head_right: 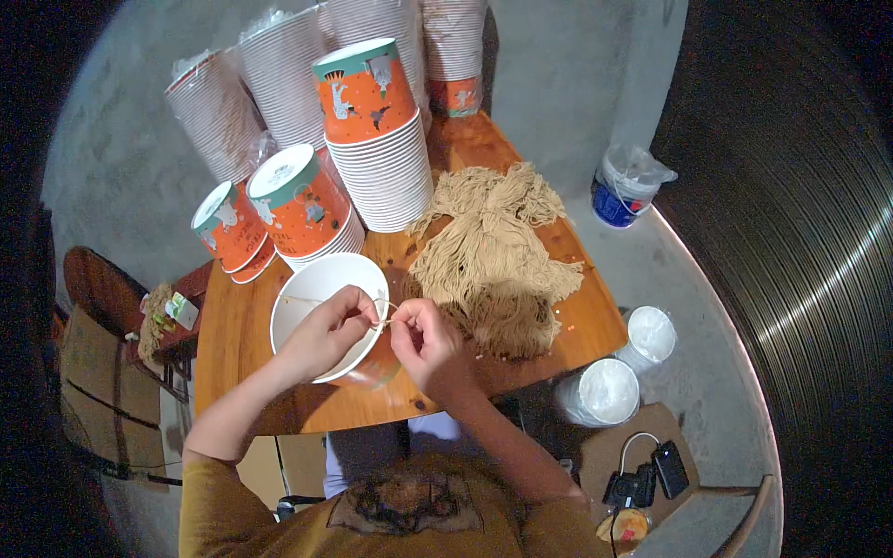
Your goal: Tying bundles of decorative fiber with white string and placing them into paper bowls.
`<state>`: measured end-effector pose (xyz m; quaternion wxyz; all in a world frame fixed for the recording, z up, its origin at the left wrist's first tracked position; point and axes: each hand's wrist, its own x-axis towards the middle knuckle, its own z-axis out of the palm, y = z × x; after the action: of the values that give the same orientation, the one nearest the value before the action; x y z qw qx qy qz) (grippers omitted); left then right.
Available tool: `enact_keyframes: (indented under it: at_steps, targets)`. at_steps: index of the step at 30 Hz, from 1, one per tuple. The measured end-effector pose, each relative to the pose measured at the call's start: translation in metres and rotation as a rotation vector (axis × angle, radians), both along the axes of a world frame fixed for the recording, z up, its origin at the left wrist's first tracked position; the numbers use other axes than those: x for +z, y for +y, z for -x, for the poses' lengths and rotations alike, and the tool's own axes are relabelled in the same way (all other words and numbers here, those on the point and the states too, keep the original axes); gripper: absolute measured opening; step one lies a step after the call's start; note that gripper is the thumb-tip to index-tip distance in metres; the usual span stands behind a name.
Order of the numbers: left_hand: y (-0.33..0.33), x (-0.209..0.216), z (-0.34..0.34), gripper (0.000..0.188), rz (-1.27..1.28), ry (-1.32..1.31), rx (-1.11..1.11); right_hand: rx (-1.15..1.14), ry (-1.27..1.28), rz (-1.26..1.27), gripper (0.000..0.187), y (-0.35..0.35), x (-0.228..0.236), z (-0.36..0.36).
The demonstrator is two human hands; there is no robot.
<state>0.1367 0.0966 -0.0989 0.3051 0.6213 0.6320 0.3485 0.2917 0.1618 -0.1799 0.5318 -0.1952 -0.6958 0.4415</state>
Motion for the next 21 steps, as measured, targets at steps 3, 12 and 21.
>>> enact_keyframes:
  at_steps: [3,12,21]
  targets:
    - [-0.002,0.0,-0.003,0.011,0.044,-0.06,0.004,0.031,0.011,0.028,0.012,-0.001,0.001,-0.002]
    - [-0.002,0.003,-0.003,0.012,0.02,-0.047,-0.014,-0.026,-0.033,0.035,0.015,-0.005,0.014,-0.01]
    - [-0.006,0.009,-0.011,0.017,-0.011,0.02,0.014,-0.207,-0.232,-0.563,0.015,0.007,0.026,-0.015]
